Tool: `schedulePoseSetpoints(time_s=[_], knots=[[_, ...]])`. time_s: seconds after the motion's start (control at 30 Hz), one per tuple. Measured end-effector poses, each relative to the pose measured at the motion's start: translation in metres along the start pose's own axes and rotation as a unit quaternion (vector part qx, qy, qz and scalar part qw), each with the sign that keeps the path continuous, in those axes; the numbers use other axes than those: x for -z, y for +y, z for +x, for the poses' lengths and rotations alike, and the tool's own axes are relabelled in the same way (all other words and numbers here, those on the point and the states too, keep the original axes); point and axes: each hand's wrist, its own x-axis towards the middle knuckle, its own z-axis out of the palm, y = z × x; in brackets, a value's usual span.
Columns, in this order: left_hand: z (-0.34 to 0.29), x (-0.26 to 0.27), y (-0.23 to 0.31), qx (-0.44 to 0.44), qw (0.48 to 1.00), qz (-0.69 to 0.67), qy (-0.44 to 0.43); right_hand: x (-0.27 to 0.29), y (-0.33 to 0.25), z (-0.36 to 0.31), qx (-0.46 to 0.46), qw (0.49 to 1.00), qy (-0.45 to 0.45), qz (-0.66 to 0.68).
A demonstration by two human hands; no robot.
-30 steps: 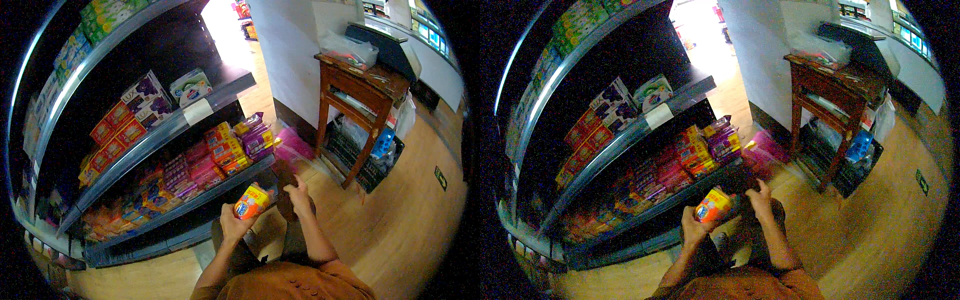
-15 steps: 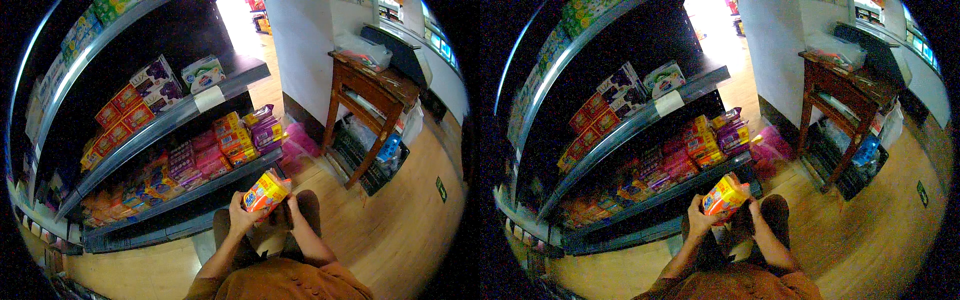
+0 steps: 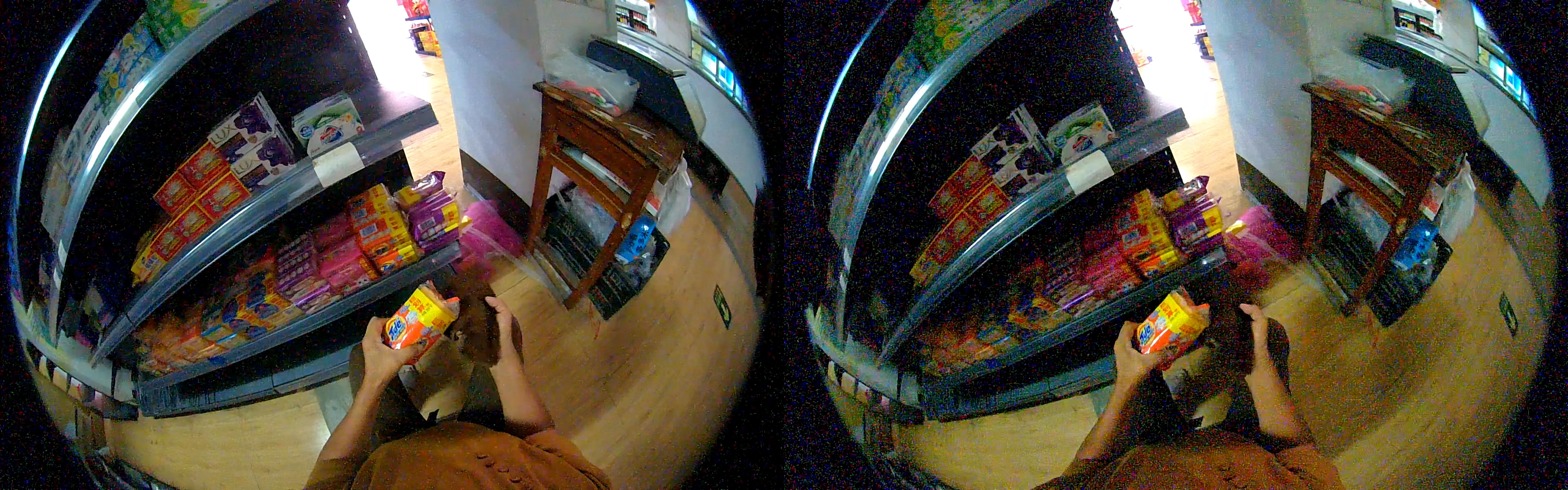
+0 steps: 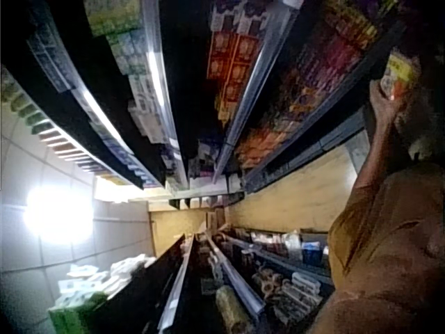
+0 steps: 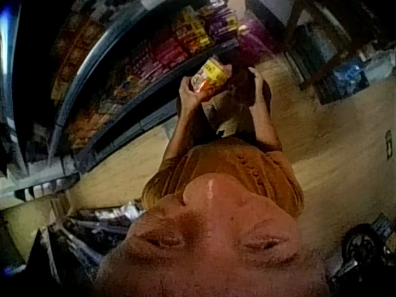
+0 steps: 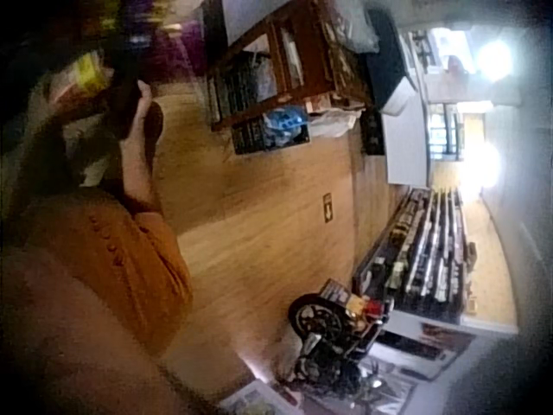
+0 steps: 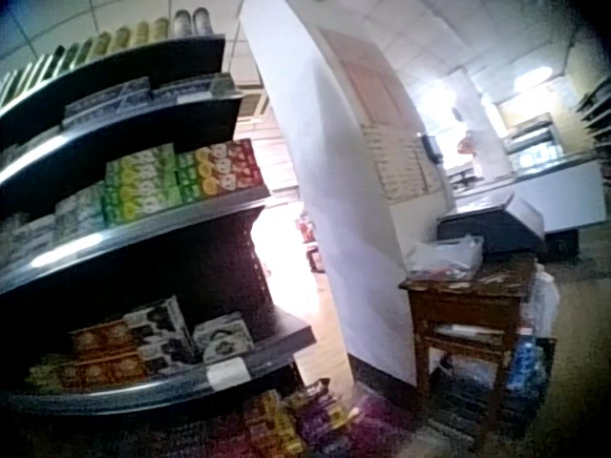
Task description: The person wipes the top of stacked red boxes with a brown cloth, then moves to a freezer to wipe the glass lid. They proceed to a shelving unit, picking up and wiping various packaged items including detergent boxes and bars before placing them back on the shelf.
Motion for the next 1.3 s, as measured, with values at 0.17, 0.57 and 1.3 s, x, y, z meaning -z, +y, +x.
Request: schedulePoseSetpoints(time_s=[0.17,0.57,1.3], knots=[[0.006,0.000,-0.006,-0.005,1.000,0.024,-0.010,0.039,0.003,0.021,0.024,0.994,-0.007,0.103],[0.134,0.039,0.027,-0.103,0.976,0.149,0.121,0.097,0.012,0.047,0.007,0.996,0.003,0.093],[0.265,0.046,-0.019,0.024,0.989,0.076,-0.125,0.088,-0.001,0.048,-0.045,0.999,0.010,0.007]])
